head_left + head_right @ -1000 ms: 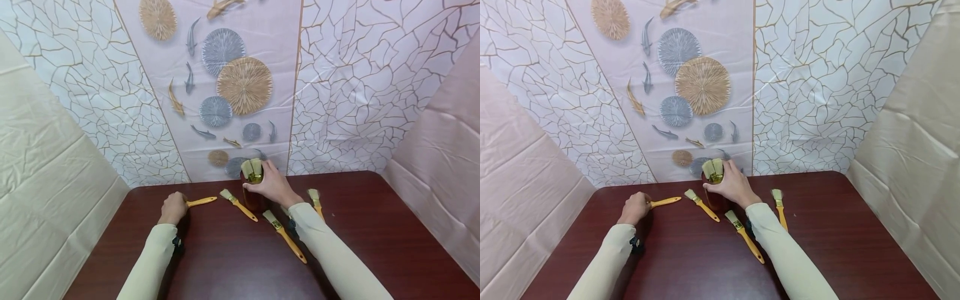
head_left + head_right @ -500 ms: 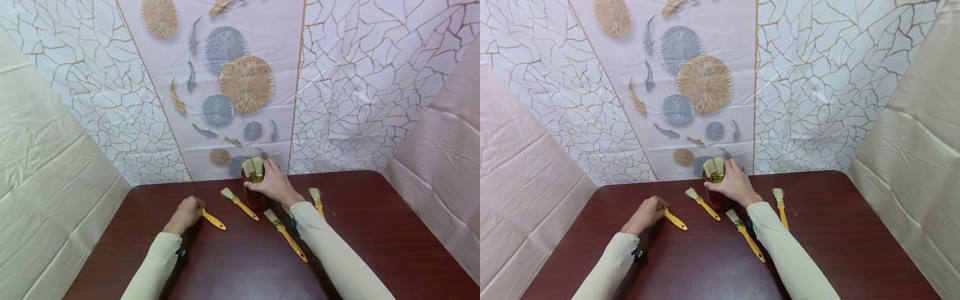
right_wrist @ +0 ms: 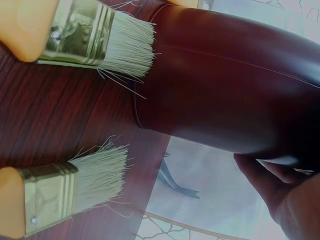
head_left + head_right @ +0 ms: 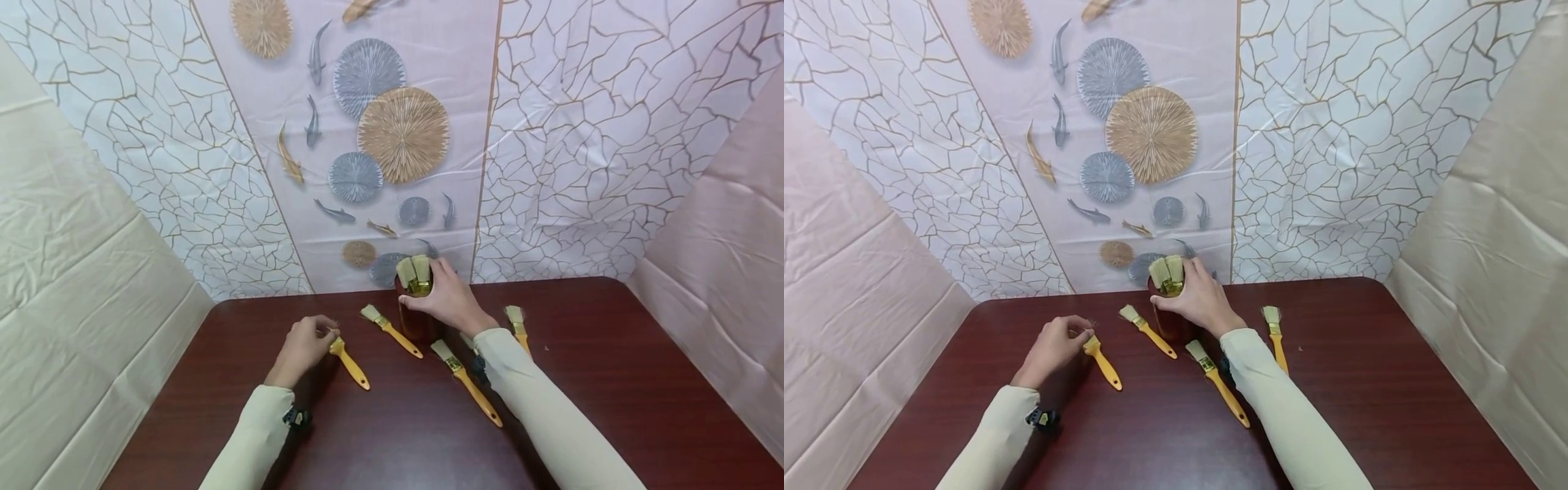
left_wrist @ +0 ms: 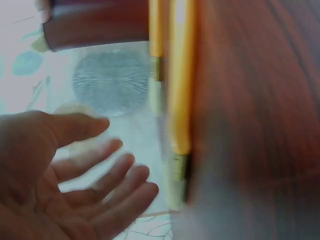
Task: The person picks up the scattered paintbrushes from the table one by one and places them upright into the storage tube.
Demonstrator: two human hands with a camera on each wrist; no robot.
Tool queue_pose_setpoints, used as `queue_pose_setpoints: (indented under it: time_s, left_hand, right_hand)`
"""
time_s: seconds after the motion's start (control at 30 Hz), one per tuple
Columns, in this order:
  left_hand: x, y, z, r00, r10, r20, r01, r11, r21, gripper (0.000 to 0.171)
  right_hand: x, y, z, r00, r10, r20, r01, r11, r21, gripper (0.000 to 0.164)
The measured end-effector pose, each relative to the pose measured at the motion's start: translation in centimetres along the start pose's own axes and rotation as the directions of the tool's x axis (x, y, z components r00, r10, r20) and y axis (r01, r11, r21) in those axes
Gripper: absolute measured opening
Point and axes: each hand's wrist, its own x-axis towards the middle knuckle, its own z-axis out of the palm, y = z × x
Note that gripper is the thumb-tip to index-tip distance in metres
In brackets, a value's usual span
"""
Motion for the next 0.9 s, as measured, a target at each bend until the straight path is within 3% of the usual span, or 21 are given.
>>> queue_pose_setpoints:
  time_s: [0.13, 0.37, 0.63, 0.9]
  left_hand:
    - [-0.3, 0.2, -0.6, 0.994, -0.100, -0.049, 0.102, 0.993, 0.054, 0.024]
    - [-0.3, 0.0, 0.4, 0.968, -0.250, 0.033, 0.245, 0.964, 0.101, 0.050]
    - [0.5, -0.1, 2.2, 0.965, -0.261, -0.018, 0.261, 0.961, 0.089, 0.035]
    - [1.1, 0.6, 2.6, 0.967, -0.249, 0.056, 0.244, 0.966, 0.079, 0.040]
  right_hand:
    - [0.0, 0.1, -0.2, 1.000, -0.003, -0.004, 0.002, 1.000, -0.007, 0.107]
    - [-0.2, 0.1, -0.2, 1.000, -0.004, -0.002, 0.004, 1.000, 0.009, 0.104]
    - [-0.2, 0.0, 0.3, 1.000, 0.001, 0.007, -0.001, 1.000, -0.002, 0.104]
    - [-0.1, 0.0, 0.0, 1.000, 0.001, -0.002, -0.001, 1.000, -0.002, 0.104]
